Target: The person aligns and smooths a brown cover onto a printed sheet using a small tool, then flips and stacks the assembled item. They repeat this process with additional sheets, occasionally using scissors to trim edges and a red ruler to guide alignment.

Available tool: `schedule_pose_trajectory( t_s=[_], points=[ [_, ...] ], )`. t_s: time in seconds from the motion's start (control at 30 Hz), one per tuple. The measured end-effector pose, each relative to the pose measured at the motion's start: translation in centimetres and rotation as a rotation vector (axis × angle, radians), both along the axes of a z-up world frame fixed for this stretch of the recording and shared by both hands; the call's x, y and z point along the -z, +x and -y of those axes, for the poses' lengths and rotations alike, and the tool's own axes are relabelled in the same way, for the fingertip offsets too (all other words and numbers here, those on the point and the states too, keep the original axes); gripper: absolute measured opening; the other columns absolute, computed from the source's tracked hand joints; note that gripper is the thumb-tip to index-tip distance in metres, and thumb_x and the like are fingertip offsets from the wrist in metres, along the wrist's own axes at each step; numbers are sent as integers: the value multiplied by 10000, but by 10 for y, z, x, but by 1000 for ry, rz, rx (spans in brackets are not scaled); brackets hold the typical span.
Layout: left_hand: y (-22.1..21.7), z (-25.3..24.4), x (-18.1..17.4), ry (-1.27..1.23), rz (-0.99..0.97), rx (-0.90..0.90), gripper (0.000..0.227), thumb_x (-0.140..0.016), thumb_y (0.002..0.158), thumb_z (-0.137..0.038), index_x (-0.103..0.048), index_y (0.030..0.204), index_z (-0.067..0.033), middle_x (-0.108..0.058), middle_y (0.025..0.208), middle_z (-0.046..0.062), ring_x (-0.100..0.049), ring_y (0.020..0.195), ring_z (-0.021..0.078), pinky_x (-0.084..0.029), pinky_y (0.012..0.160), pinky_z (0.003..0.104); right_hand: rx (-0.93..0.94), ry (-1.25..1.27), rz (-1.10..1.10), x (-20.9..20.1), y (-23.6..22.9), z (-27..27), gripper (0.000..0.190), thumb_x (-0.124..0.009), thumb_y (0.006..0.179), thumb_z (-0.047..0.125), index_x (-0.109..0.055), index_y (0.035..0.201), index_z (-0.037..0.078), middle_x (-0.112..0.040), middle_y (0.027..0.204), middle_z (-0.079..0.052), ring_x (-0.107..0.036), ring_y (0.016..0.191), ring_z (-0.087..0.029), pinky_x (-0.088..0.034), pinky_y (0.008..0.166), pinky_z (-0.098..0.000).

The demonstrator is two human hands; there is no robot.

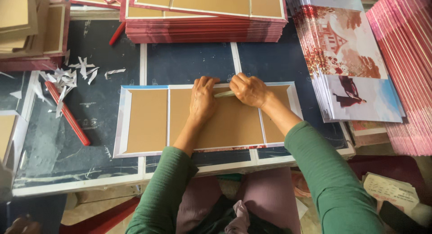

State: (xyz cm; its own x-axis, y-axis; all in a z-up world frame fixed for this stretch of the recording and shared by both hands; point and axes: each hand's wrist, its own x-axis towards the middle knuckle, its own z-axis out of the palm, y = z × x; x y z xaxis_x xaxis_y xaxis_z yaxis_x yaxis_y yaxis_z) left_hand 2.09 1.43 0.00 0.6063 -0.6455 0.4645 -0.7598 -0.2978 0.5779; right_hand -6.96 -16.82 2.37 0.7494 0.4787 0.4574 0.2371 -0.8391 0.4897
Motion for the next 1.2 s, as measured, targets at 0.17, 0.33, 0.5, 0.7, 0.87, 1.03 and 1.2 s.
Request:
schedule_pose_trajectory(
  t_s=[0.17, 0.33, 0.5, 0.7, 0.87, 1.03, 1.2],
  points=[
    [4, -5, -6, -161, -192, 17, 497, -369, 757, 42, -578, 1169, -141, -591, 1005, 83, -576, 990, 319, -467, 896, 410, -34, -72, -18, -2, 0, 9, 85, -494, 794, 104, -502, 727, 156, -429, 671, 6, -532, 683, -163, -450, 437, -222],
    [1, -11, -17, -143, -239, 41, 565, -388, 719, 34, -550, 1222, -164, -616, 987, 69, -583, 995, 301, -466, 908, 420, -56, -145, -12, -1, 6, 2, 86, -501, 780, 91, -510, 715, 146, -426, 660, -7, -527, 658, -177, -440, 413, -231],
    [3, -11, -10, -199, -227, 50, 527, -346, 786, 9, -529, 1246, -170, -657, 979, 73, -591, 992, 308, -464, 901, 428, -57, -138, -31, 0, 2, -4, 84, -501, 761, 66, -517, 691, 110, -410, 654, -32, -514, 641, -204, -440, 390, -251],
    [2, -6, -10, -156, -243, 35, 547, -377, 797, -20, -476, 1304, -199, -677, 986, 14, -575, 1046, 241, -443, 951, 390, -46, -146, -37, -6, -1, -3, 83, -478, 779, 82, -516, 715, 118, -415, 667, -20, -524, 652, -190, -435, 398, -235],
    [2, -5, -7, -113, -259, 13, 552, -348, 832, -52, -416, 1353, -221, -687, 977, -36, -564, 1031, 213, -422, 979, 381, -66, -182, -14, -4, 7, -13, 109, -501, 745, 64, -532, 654, 115, -420, 654, -33, -516, 620, -197, -423, 379, -247],
    [0, -7, -11, -83, -230, 29, 532, -384, 868, -93, -365, 1380, -238, -679, 1020, -51, -545, 1057, 203, -400, 992, 388, -46, -185, 42, -3, 4, -14, 113, -483, 751, 56, -522, 662, 113, -406, 662, -30, -513, 625, -199, -398, 378, -242],
    [0, -6, -8, -18, -165, 41, 563, -413, 867, -117, -327, 1405, -260, -660, 1056, -88, -519, 1057, 175, -356, 1011, 387, 7, -115, 63, -10, -2, -17, 128, -476, 810, 92, -513, 692, 127, -401, 675, -6, -514, 641, -167, -408, 394, -219]
  ],
)
